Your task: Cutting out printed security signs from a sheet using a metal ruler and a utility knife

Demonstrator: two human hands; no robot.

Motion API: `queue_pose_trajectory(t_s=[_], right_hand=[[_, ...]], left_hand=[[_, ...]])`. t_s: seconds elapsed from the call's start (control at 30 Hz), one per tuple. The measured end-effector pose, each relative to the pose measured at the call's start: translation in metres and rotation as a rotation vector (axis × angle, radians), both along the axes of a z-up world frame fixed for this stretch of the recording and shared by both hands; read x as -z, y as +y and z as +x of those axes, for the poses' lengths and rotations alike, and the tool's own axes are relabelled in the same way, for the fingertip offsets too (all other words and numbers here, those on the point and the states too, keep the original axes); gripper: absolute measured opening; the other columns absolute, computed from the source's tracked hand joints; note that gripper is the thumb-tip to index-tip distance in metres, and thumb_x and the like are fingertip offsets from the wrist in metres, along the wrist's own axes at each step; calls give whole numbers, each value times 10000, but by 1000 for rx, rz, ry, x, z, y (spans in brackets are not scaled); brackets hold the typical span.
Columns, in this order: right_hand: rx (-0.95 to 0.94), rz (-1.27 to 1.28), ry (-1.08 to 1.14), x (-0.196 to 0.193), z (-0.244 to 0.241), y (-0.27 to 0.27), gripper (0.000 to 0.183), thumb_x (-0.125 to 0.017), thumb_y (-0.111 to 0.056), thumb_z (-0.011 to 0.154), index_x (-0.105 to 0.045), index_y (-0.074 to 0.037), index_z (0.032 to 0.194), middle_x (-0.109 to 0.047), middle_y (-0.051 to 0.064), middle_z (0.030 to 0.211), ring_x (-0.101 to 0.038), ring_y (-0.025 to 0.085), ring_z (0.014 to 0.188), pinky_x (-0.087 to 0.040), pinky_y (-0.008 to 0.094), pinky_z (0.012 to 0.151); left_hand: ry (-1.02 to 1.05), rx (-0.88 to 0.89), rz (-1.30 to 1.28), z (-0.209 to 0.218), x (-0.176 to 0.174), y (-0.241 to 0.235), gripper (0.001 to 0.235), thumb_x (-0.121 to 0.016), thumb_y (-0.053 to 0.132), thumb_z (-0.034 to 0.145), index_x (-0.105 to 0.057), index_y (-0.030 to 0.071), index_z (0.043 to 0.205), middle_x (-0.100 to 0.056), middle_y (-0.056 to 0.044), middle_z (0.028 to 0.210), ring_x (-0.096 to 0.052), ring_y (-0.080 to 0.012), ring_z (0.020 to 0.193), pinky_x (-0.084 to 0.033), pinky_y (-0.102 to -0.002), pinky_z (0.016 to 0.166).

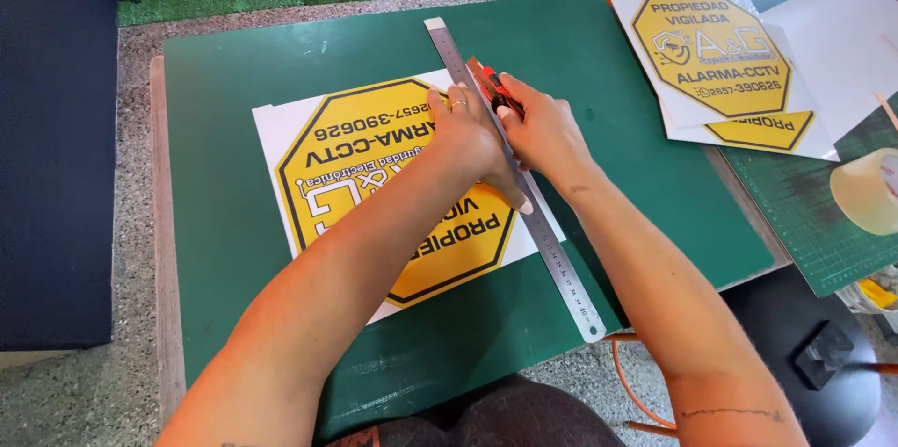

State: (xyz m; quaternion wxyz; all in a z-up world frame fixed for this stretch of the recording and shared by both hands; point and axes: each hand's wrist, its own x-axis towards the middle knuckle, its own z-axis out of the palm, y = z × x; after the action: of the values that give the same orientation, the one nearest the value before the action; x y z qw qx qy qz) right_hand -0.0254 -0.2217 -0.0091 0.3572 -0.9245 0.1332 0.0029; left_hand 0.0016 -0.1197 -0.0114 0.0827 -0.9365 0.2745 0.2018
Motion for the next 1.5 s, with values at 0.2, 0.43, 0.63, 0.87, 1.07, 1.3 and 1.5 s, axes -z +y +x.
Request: queue_pose_trajectory(t_s=[0.2,0.43,0.63,0.87,1.07,1.3,1.5], right_hand=[[-39,-170,6,14,17,-10,419,-559,-234,1004,-629,-292,1412,-756,207,1032,-734,304,589,-659,345,493],[-136,-215,85,-49,-1,19,450,-493,-134,995,-626,-163,1424,-735,262,861,-694,312,473,-638,372,450],[-175,-228,100,-39,4,10,444,-477,-117,1004,-598,-80,1429,-722,254,844,-683,292,454,-645,378,460],[-175,-290,193,-58,-31,22,467,-478,-153,1012,-591,-153,1465,-702,202,661,-698,321,460,-630,453,585],[-133,-306,267,-66,-74,23,497,-474,-167,1028,-542,-185,1520,-694,201,597,-719,370,539,-599,496,730],[-220,-461,199,-43,-144,2,569,-474,-223,1001,-439,-252,1569,-708,331,890,-641,562,768,-410,599,692],[-92,-495,464,-45,-214,-7,654,-424,-356,996,-303,-422,1635,-750,243,858,-690,494,770,-476,497,688]], left_hand=[[-30,4,8,7,12,-2,1690,-660,1039,367,-146,20,1613,-141,-246,1671,-51,-423,1562,23,-654,1212],[12,53,93,1,-2,6,1633,-591,1072,444,-177,25,1627,-89,-241,1701,23,-407,1575,76,-599,1211],[-8,62,87,0,3,5,1609,-572,1086,453,-200,38,1617,-67,-239,1699,28,-416,1573,65,-607,1214],[-34,60,58,2,8,5,1660,-539,1108,415,-158,34,1623,-76,-239,1697,12,-408,1579,74,-602,1224],[-110,28,-15,5,26,1,1696,-572,1094,371,-161,-18,1584,-144,-263,1657,-48,-438,1559,40,-630,1228],[79,111,143,3,-12,7,1594,-570,1080,581,-46,14,1644,62,-372,1685,111,-511,1562,100,-662,1186],[100,48,167,5,-12,-4,1574,-676,1058,539,-143,71,1642,14,-367,1694,119,-480,1577,142,-698,1157]])
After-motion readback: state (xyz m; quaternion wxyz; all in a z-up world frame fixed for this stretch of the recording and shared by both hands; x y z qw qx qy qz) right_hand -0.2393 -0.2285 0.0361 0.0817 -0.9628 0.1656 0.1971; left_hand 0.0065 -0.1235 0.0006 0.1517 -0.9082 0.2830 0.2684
